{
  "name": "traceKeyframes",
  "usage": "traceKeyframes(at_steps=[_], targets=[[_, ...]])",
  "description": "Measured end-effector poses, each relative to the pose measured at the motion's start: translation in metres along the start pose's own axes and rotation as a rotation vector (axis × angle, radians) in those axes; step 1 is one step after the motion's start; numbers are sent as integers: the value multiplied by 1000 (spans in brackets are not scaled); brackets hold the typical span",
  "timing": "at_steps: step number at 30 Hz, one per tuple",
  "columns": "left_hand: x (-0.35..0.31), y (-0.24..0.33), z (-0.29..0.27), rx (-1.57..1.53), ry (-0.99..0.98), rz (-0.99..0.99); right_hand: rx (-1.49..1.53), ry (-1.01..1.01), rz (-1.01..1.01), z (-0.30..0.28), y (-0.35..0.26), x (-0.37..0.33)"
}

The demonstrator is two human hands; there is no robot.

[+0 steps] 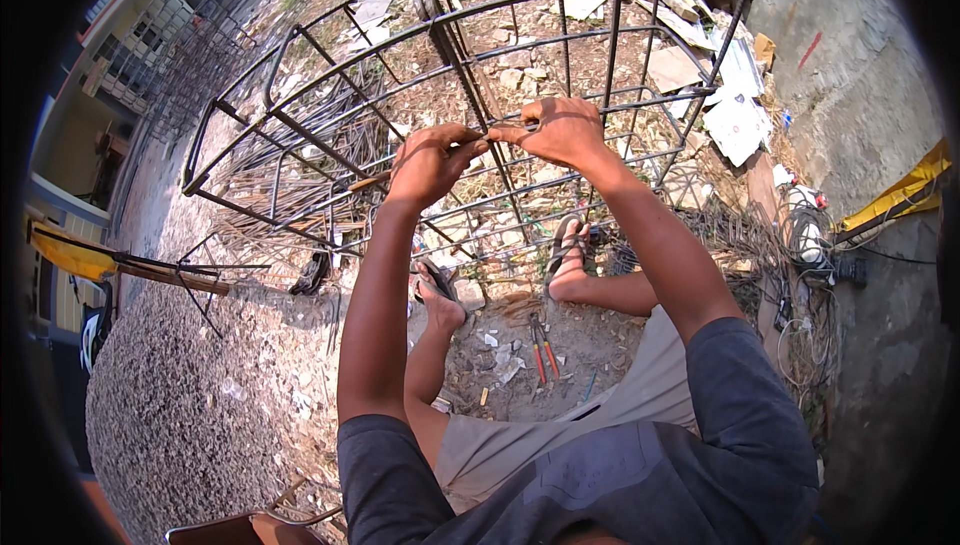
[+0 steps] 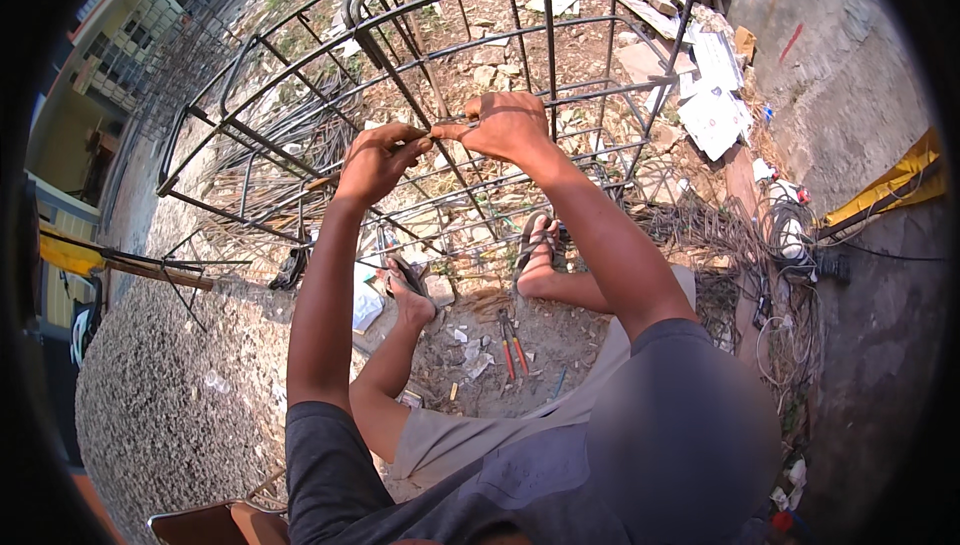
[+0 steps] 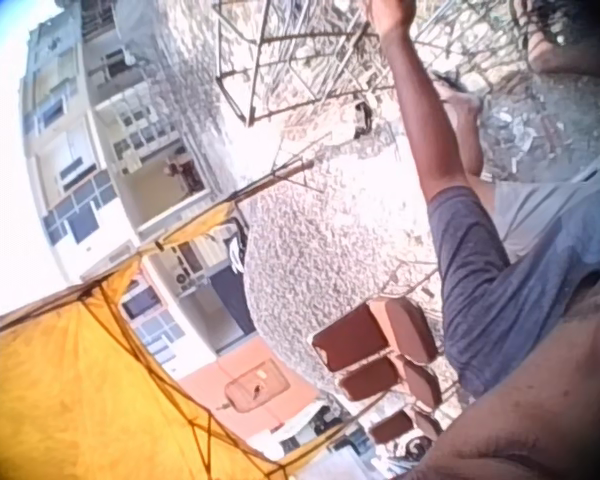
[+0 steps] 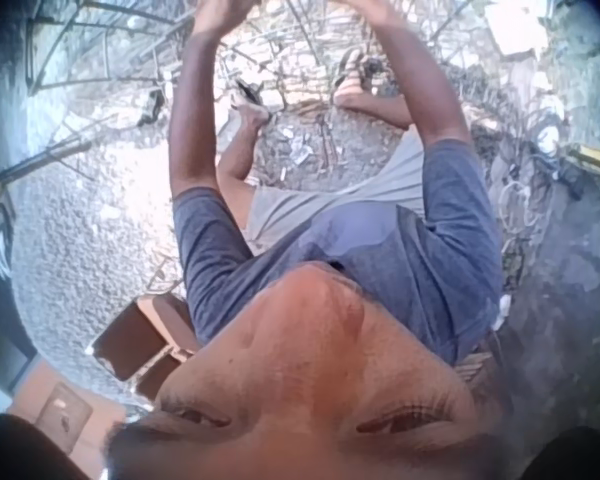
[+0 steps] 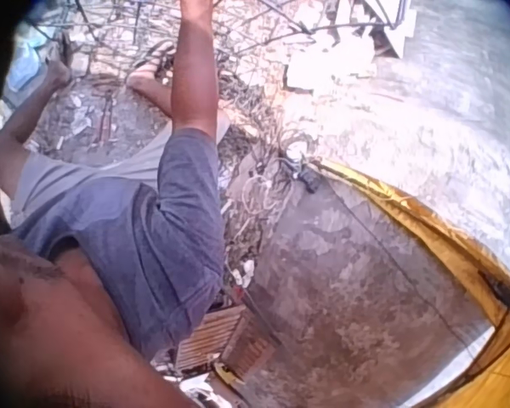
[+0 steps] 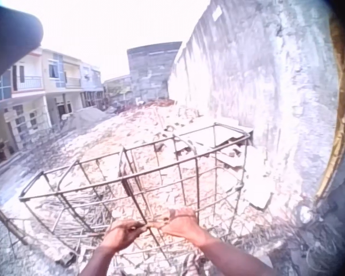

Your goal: The person sits on the ground and assembles a metal cage frame by inserting metal rods into the structure and securing them with wire ties using pliers. The person repeatedly wraps wire around the joints and twists it to fasten the components together.

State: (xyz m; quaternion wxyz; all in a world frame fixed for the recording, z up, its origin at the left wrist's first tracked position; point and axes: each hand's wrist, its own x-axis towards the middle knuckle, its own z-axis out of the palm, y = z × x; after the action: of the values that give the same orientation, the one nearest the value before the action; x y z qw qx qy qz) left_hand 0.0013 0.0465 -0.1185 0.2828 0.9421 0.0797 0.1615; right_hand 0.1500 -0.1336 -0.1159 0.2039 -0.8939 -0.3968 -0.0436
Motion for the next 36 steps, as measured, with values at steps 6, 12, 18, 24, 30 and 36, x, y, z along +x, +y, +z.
traceKeyframes(at_steps=[6, 12, 18, 24, 30, 36], targets=[[1, -2, 5, -166, -4, -51, 0, -56, 6, -6, -1, -1], [6, 11, -2, 30, -83, -25, 4, -89, 9, -6, 0, 0], [2, 11, 4, 70, -25, -52, 40, -32, -28, -4, 2, -1], [3, 15, 8, 30, -2, -75, 35, -10, -33, -2, 4, -1], [8, 12, 11, -15, -19, -51, 60, -36, 35, -4, 1, -2], [11, 17, 11, 12, -29, -42, 92, 17, 45, -2, 1, 0]])
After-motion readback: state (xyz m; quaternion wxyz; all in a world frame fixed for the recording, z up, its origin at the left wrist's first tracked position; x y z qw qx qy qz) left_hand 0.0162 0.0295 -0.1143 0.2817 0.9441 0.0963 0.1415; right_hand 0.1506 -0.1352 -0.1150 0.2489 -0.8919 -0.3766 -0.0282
